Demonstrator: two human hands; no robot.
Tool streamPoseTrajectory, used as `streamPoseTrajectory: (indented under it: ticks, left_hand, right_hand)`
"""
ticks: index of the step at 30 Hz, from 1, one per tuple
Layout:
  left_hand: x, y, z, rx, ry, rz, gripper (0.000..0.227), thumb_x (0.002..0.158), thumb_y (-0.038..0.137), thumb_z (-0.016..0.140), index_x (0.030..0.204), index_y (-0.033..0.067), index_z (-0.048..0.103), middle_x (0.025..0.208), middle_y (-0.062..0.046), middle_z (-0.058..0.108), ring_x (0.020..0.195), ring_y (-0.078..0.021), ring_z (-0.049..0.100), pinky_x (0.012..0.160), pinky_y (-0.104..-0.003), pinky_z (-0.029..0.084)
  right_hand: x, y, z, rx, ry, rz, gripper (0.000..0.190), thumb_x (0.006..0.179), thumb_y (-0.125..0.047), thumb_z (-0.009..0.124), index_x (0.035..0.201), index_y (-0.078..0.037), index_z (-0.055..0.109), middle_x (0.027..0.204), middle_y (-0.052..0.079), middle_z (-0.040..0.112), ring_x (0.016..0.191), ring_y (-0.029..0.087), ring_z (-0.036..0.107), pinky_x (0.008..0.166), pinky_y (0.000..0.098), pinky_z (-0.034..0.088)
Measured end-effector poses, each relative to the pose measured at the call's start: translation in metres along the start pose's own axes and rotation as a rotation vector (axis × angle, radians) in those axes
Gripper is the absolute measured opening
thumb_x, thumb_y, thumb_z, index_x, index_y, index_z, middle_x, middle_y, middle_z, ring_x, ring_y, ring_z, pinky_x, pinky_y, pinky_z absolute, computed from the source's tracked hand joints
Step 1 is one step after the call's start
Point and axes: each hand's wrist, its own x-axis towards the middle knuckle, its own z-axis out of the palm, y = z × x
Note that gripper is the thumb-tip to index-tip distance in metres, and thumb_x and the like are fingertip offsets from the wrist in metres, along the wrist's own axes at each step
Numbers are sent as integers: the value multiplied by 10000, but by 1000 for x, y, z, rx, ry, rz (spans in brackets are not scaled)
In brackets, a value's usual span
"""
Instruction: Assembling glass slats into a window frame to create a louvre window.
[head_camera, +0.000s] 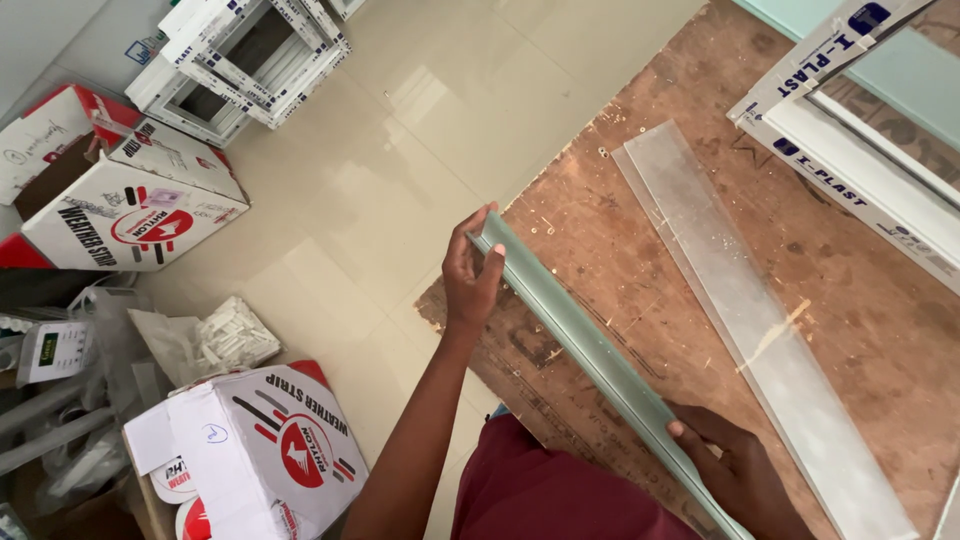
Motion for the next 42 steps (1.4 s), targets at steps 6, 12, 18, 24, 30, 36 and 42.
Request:
streamPoseTrajectory:
  ticks: [6, 12, 18, 24, 30, 36, 42]
  left_hand:
    - [-1, -3, 1, 56, 29, 9, 432, 963, 7, 593, 1389, 5, 521, 1519, -192, 574, 1461, -275, 510, 1246, -419, 374]
    - [0, 10, 3, 40, 35, -29, 443, 946, -7, 588, 1384, 3, 523, 1480, -184, 584, 1422, -264, 518, 1191, -392, 398]
    - [1, 2, 5, 34, 38, -38, 447, 937, -24, 591, 1377, 9, 513, 1461, -176, 588, 1423, -263, 520, 1167, -383, 411]
    - [0, 1, 2, 71, 41, -14, 458, 923, -51, 583, 1375, 0, 533, 1444, -188, 605, 1422, -286, 533, 1220, -405, 376]
    - [0, 7, 1, 73, 37, -31, 466, 930, -36, 573, 1393, -1, 531, 1446, -179, 600, 1418, -289, 538, 1216, -407, 393]
    - [-9, 9, -5, 72, 56, -72, 504, 958, 11, 562, 1457, -8, 493, 1516, -170, 542, 1364, -256, 538, 1149, -375, 439]
    - [-15, 36, -4, 344, 154, -162, 547, 956, 28, 584, 1496, 29, 498, 1384, -121, 519, 1074, -155, 529, 897, -311, 475]
  right_hand:
    - [2, -19, -7, -324, 122, 127, 406, 1008, -379, 646, 1315, -135, 756, 1002, 123, 845, 732, 280, 784, 662, 418, 604]
    - [20, 9, -8, -63, 192, 66, 397, 926, -372, 675, 1186, -87, 769, 962, 119, 827, 867, 199, 783, 756, 383, 597]
    - [29, 8, -24, 37, 69, 298, 364, 950, -373, 725, 1116, -60, 807, 851, 126, 804, 761, 179, 665, 752, 355, 529]
    - [32, 22, -24, 128, 89, 255, 362, 929, -345, 711, 1093, -37, 807, 858, 107, 818, 806, 138, 665, 774, 338, 526]
    - [26, 26, -42, 9, 210, 185, 355, 952, -340, 677, 1168, -81, 788, 995, 88, 816, 905, 175, 746, 812, 355, 579]
    - [11, 16, -70, 71, 430, -44, 292, 1017, -293, 664, 1143, -50, 766, 999, 113, 808, 892, 178, 761, 788, 314, 581]
    - [-10, 15, -78, -215, 633, -77, 296, 1055, -305, 708, 1172, -39, 760, 943, 140, 771, 879, 208, 751, 759, 317, 555]
